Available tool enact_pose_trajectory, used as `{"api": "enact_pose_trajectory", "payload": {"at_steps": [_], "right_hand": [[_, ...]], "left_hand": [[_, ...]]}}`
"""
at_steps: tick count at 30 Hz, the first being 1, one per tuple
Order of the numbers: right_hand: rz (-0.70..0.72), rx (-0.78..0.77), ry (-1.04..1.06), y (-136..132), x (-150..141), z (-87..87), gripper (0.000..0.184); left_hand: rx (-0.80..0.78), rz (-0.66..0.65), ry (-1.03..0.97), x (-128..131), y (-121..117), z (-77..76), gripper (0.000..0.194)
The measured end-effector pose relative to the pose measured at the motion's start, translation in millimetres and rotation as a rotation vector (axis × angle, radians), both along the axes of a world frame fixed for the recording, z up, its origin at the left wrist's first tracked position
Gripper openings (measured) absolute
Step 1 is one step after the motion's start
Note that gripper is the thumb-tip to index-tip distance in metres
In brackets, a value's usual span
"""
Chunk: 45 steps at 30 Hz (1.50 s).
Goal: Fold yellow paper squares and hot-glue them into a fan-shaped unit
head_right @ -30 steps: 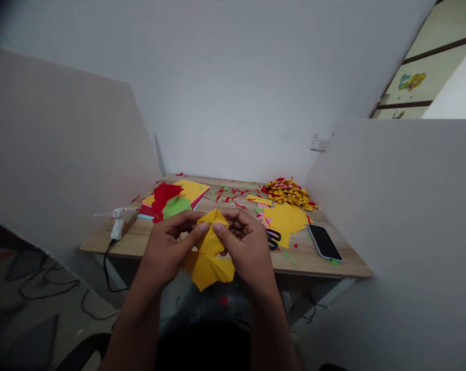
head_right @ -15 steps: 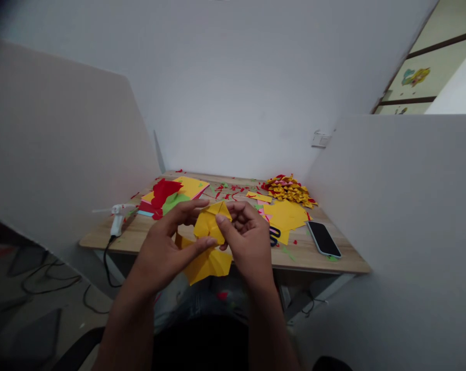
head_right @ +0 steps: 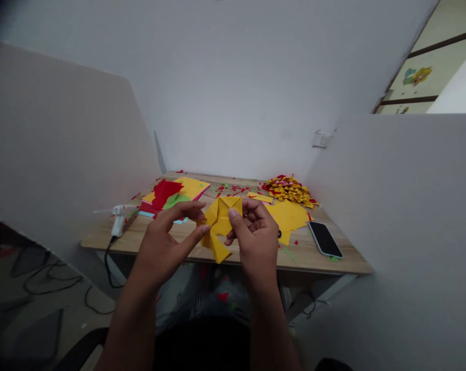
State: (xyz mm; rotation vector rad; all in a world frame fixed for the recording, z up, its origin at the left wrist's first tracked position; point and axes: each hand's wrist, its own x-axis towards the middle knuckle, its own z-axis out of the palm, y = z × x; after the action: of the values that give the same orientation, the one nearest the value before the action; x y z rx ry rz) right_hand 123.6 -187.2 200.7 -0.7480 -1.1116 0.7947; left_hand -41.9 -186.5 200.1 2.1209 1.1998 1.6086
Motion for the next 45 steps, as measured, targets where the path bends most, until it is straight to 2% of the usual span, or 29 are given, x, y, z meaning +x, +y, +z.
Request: {"api": "enact_pose_trajectory", "payload": {"at_steps": [3, 12, 16, 21, 25, 33, 39, 45], "right_hand": [[0.029, -0.011, -0.017, 3, 0, -0.8, 0.023], [0.116, -0.068, -0.175, 10, -4, -3.6, 0.024], [0.077, -0.083, -0.162, 11, -5, -4.4, 0.024], [0.102, -0.076, -0.137, 15, -3, -6.5, 0.025], [0.132, -0.084, -0.109, 17, -2, -9.9, 0.026], [0.057, -0.012, -0.125, 13, -6, -10.1, 0.018], [0.059, -0.025, -0.154, 10, -8, -7.9, 0.018], [0.085, 0.001, -0.184, 9, -9, -9.8, 0.015]], "left_hand": [[-0.016, -0.007, -0.048, 1, 3, -2.0, 0.026], [-0.067, -0.022, -0.149, 3, 6, -2.7, 0.017], [-0.053, 0.025, -0.127, 3, 8, -1.2, 0.015], [-0.134, -0.106, -0.306, 2, 10, 0.5, 0.015], [-0.181, -0.147, -0.38, 1, 11, 1.6, 0.016], [-0.101, -0.027, -0.214, 4, 12, -3.5, 0.018], [-0.108, 0.016, -0.193, 8, 15, -6.8, 0.016], [-0.128, -0.034, -0.151, 12, 12, -8.0, 0.021]]}}
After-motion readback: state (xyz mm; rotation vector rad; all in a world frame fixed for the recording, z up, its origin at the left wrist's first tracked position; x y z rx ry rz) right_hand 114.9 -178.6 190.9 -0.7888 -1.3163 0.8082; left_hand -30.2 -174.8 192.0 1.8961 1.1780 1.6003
